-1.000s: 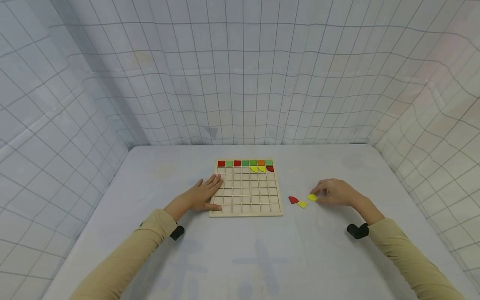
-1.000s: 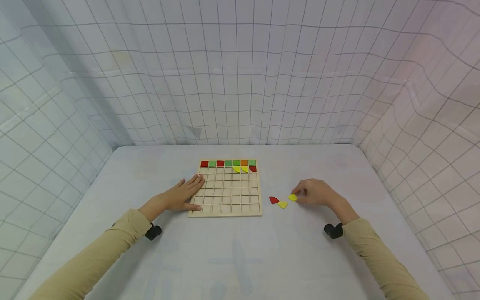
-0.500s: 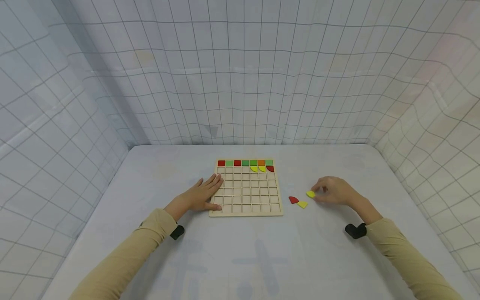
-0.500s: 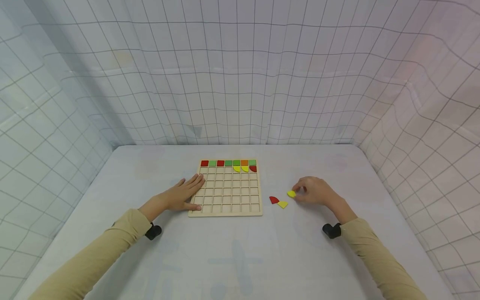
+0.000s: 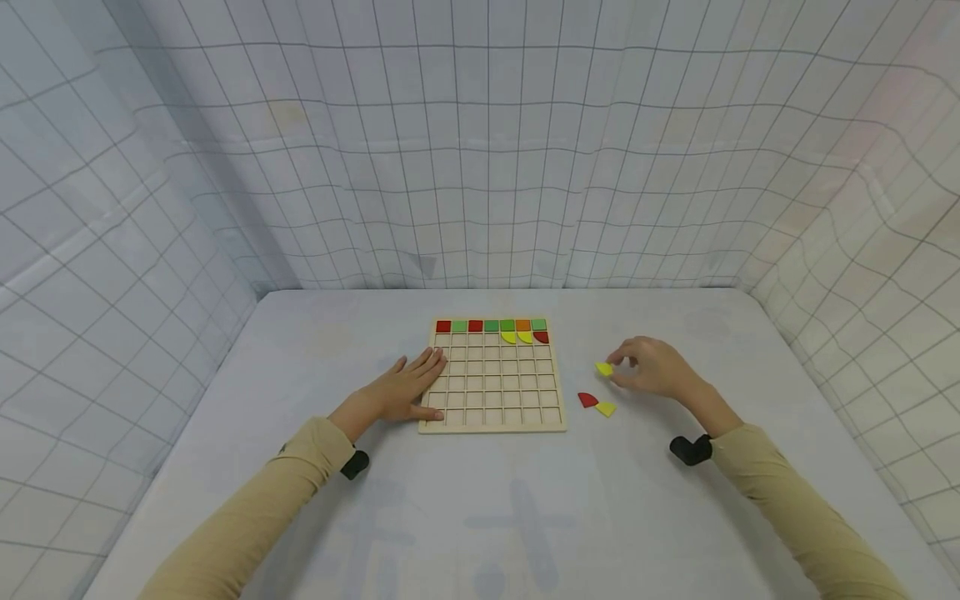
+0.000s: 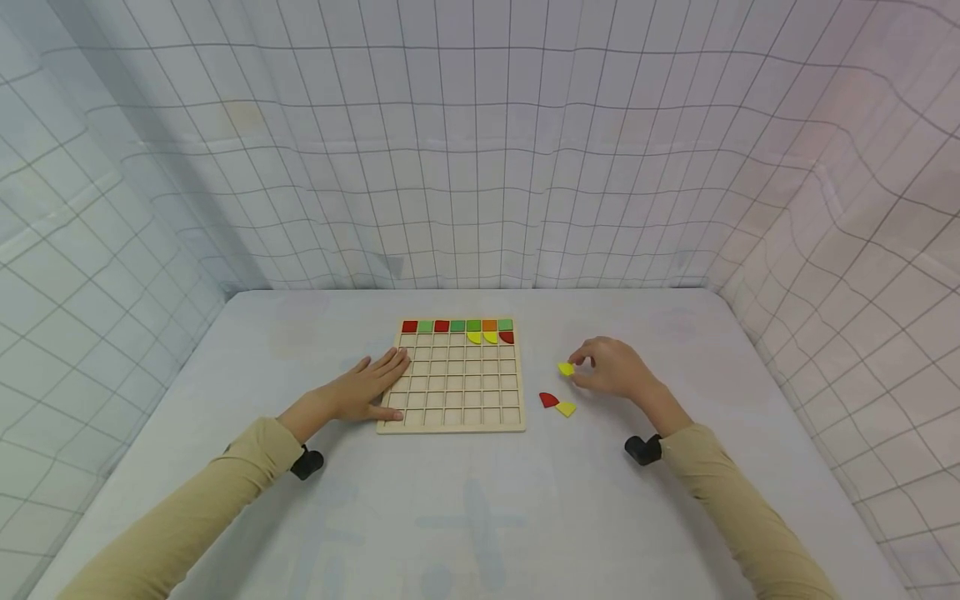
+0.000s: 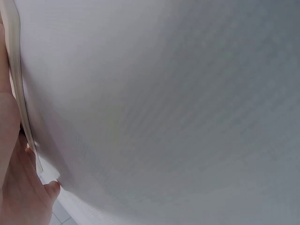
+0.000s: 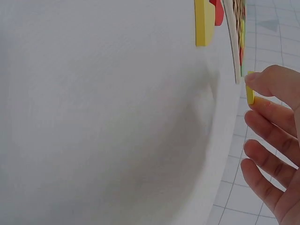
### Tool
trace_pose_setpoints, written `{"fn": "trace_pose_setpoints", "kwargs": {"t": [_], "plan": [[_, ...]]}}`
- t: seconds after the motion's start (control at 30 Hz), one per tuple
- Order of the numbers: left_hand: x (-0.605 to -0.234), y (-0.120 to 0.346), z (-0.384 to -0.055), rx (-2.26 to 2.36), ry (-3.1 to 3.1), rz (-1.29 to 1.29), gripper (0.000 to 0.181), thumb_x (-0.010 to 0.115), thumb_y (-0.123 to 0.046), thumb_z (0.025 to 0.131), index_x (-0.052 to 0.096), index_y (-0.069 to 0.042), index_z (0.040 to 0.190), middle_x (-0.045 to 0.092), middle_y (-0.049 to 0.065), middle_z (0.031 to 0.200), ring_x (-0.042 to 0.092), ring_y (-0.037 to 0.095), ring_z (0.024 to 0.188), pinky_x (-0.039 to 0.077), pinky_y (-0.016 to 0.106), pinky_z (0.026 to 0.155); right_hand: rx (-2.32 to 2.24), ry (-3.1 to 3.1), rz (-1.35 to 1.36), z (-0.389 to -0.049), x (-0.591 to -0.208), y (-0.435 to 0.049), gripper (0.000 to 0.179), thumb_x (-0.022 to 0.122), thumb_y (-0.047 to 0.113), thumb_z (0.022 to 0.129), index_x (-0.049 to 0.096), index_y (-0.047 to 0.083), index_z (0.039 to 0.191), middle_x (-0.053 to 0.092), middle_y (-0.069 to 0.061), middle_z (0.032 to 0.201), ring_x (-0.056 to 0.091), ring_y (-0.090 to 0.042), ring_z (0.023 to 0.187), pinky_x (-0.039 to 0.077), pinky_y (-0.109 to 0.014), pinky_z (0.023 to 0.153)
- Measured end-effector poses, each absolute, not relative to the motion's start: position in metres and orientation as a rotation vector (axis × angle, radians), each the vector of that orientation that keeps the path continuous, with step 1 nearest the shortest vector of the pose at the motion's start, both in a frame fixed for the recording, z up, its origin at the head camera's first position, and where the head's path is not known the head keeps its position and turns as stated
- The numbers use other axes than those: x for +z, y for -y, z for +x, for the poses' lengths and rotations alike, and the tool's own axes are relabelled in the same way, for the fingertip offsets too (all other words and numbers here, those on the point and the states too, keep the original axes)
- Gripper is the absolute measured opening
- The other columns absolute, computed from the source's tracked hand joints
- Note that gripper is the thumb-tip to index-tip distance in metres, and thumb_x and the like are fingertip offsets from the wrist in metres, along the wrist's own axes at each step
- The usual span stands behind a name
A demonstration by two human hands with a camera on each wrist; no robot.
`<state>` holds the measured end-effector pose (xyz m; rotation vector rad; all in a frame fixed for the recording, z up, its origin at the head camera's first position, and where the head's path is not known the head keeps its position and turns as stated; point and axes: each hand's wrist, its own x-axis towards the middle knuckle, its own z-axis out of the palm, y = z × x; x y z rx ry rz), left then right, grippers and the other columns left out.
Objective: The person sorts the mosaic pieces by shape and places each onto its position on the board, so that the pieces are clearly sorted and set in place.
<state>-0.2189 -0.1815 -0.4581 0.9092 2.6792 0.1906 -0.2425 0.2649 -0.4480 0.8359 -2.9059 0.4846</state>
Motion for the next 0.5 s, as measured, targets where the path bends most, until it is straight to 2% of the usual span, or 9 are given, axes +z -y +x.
{"fn": "trace_pose_setpoints", "kwargs": {"t": [0.5], "plan": [[-0.457,0.182,-0.219,0.198,-2.67,0.901,0.097,0.056,-0.057,0.09,0.008,-0.002,0.154,0.0,0.016,0.162,0.001,0.034,0.15,0.01,0.062,0.116,0.502,2.892,0.777,-0.254,-0.439,-0.229,0.024,0.077,0.024,0.079,0.076,0.009,0.098,0.071,-0.002,0.087,0.058,-0.017,0.076,0.049,-0.03,0.068]]}}
